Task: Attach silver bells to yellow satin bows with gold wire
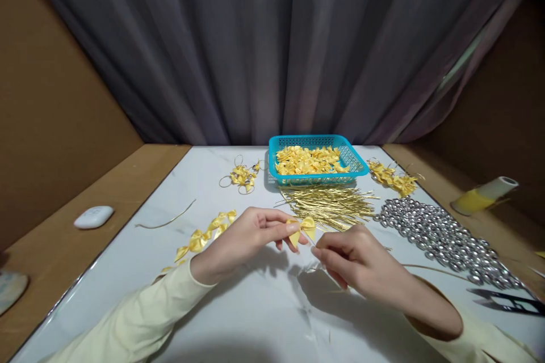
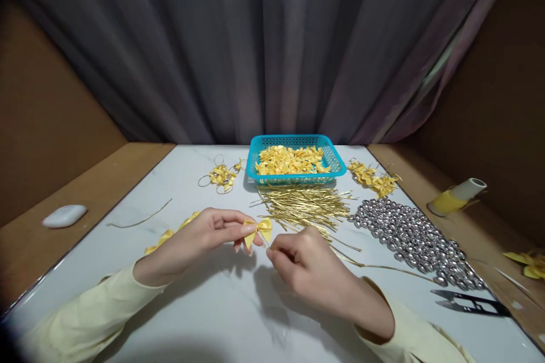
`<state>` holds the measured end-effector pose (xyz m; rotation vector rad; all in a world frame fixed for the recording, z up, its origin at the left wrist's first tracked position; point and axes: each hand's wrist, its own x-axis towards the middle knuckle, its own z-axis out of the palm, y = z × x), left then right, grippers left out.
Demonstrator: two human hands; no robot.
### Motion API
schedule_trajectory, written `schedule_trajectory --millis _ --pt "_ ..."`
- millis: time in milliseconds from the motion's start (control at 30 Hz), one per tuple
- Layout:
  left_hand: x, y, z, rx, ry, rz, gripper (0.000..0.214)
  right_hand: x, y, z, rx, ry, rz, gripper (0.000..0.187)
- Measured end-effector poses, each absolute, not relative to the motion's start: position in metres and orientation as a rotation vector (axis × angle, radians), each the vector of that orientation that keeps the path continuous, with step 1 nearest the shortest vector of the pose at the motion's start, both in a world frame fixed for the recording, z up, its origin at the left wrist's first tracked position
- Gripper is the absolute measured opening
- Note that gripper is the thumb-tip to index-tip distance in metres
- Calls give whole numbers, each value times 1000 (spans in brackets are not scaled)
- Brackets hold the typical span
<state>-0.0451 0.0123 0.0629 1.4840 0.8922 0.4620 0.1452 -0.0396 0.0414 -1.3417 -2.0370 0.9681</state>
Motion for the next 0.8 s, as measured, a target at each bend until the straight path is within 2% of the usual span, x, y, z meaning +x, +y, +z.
schedule_trajectory --millis 333,800 --pt "-46 14 57 1120 901 424 16 148 -37 42 -1333 -2060 975 33" --pt "-47 16 58 1148 868 402 14 154 -39 42 -1301 -2148 885 29"
